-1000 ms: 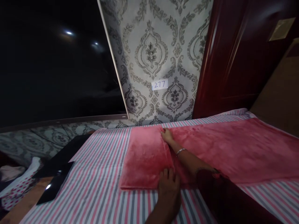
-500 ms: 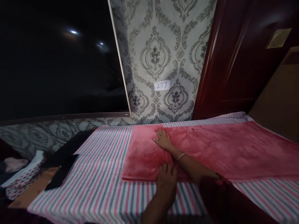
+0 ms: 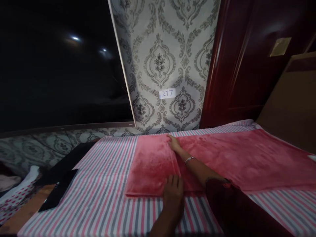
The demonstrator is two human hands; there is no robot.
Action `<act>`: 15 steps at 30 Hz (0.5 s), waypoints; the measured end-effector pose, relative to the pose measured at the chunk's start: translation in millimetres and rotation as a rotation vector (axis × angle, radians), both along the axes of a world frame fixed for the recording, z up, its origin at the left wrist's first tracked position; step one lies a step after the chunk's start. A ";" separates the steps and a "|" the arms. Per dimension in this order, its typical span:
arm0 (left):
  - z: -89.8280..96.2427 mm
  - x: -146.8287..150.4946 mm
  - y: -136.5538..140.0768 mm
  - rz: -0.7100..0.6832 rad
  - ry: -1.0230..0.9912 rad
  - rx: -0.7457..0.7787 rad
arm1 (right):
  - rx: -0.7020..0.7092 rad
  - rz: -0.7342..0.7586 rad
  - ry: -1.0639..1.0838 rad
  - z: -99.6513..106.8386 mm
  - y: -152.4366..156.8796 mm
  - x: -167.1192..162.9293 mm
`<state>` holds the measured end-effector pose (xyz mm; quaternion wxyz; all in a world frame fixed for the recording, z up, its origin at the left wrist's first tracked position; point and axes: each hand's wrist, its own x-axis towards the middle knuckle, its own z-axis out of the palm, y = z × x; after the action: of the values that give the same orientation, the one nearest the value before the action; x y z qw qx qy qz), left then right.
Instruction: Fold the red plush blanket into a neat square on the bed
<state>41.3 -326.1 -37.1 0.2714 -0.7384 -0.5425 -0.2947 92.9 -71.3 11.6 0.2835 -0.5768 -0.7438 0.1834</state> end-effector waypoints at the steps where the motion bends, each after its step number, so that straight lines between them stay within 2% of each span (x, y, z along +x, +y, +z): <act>1: -0.5 1.4 0.6 -0.008 0.001 0.000 | 0.014 -0.010 0.005 -0.6 1.1 1.4; 6: 2.0 7.0 -3.8 -0.074 0.020 -0.103 | 0.032 -0.052 -0.027 -3.7 -5.3 13.8; 10: 18.9 3.1 -13.7 -0.148 -0.141 -0.149 | 0.078 -0.053 -0.081 9.1 -16.7 8.3; 13: 27.3 -1.6 -16.6 -0.085 -0.177 -0.158 | 0.133 0.001 -0.119 19.4 -23.8 -3.9; 15: 24.1 -2.2 -16.6 -0.003 -0.140 -0.206 | 0.122 0.067 -0.199 18.3 -26.9 -10.2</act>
<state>39.1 -342.7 -13.0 0.1552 -0.7409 -0.5862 -0.2886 82.7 -98.2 29.9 0.2364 -0.5488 -0.7969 0.0890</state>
